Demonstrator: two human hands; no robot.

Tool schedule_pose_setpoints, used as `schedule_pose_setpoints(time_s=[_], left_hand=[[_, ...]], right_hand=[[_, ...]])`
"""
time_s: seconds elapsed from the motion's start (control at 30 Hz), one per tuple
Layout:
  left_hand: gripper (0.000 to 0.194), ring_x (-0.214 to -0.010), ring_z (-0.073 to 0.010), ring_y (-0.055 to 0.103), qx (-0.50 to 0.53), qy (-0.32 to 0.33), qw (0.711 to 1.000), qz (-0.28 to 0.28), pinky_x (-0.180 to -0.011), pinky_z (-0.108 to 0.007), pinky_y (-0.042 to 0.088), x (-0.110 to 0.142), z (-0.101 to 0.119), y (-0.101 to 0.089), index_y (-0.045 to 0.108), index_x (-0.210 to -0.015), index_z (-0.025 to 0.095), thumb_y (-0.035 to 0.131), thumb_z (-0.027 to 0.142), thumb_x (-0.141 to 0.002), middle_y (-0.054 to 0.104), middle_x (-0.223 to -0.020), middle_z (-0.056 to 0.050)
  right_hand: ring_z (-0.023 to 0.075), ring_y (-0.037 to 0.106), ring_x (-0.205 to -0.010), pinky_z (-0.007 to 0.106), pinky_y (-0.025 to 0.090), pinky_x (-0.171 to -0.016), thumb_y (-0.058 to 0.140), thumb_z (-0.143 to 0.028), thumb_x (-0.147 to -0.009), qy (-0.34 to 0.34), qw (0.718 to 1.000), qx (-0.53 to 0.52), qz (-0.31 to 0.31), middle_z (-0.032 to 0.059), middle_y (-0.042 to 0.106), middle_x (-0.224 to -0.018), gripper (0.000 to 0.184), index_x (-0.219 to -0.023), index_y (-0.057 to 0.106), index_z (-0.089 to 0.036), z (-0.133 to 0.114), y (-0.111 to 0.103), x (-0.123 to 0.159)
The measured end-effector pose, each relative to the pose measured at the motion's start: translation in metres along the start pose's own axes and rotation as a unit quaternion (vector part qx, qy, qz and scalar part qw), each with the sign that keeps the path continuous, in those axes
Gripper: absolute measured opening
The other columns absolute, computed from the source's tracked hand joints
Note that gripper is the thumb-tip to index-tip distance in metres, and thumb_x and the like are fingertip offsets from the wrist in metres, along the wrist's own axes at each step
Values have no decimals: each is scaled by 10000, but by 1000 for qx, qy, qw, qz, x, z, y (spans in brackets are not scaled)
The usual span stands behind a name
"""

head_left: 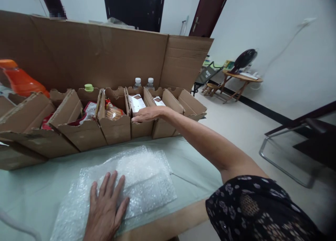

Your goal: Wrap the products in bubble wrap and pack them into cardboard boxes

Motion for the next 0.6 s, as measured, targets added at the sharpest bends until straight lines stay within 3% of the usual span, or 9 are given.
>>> schedule_pose_setpoints(time_s=[0.07,0.13,0.2,0.27,0.33,0.43,0.5,0.6], left_hand=[[486,-1494,-340,363,4,-9,1000,-10,-1224,-622,183,-2,2,-4,604,-1430,212,480,364,-985,516,-1563,-139],[476,-1479,-348,383,11,-18,999,-25,-1215,-639,194,-4,4,-9,614,-1416,203,453,364,-997,525,-1551,-153],[481,-1473,-362,389,17,-31,999,-41,-1206,-661,196,-5,6,-14,613,-1413,185,430,370,-1008,518,-1550,-175],[490,-1477,-372,385,26,-42,997,-57,-1204,-672,191,-7,6,-18,602,-1422,177,420,376,-1013,503,-1559,-187],[491,-1477,-380,388,36,-45,996,-70,-1202,-677,192,-8,5,-19,594,-1428,177,421,382,-1017,500,-1560,-192],[490,-1475,-397,394,49,-44,995,-80,-1197,-686,194,-8,5,-22,592,-1428,180,435,391,-1014,507,-1553,-195],[492,-1492,-409,367,49,-49,994,-83,-1197,-703,173,-9,5,-28,576,-1441,182,444,387,-1014,488,-1568,-196],[496,-1517,-426,316,42,-45,996,-72,-1192,-732,124,-11,11,-44,543,-1465,172,460,368,-1017,463,-1586,-202]], right_hand=[[178,623,-870,278,443,-800,487,-247,-1004,-24,997,-18,77,64,729,-951,289,-926,731,-114,-8,-8,28],[180,632,-930,293,446,-849,486,-230,-986,-57,973,-70,210,66,733,-1032,274,-1047,730,-121,-11,-9,70],[188,650,-959,311,457,-878,515,-307,-974,-61,939,-135,312,70,743,-1045,304,-1102,729,-133,-6,11,116],[185,665,-887,309,473,-825,528,-374,-957,-4,932,-180,314,65,755,-972,337,-1080,742,-143,7,56,153],[177,653,-757,296,469,-723,542,-369,-919,104,934,-216,263,49,752,-845,317,-1009,758,-156,25,115,177],[202,658,-751,311,462,-710,561,-365,-888,224,921,-241,209,56,772,-841,273,-895,762,-181,41,194,190],[220,671,-819,323,458,-757,544,-387,-914,259,917,-224,206,64,781,-909,290,-904,760,-194,42,220,185],[242,677,-927,328,444,-810,503,-443,-962,283,920,-175,207,82,762,-1017,344,-957,748,-201,33,226,171]])
Point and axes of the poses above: each hand's wrist, its own x-axis away from the middle knuckle, its own y-axis out of the palm, z = x × y, the point moved 4 cm from there along -x, towards the middle knuckle
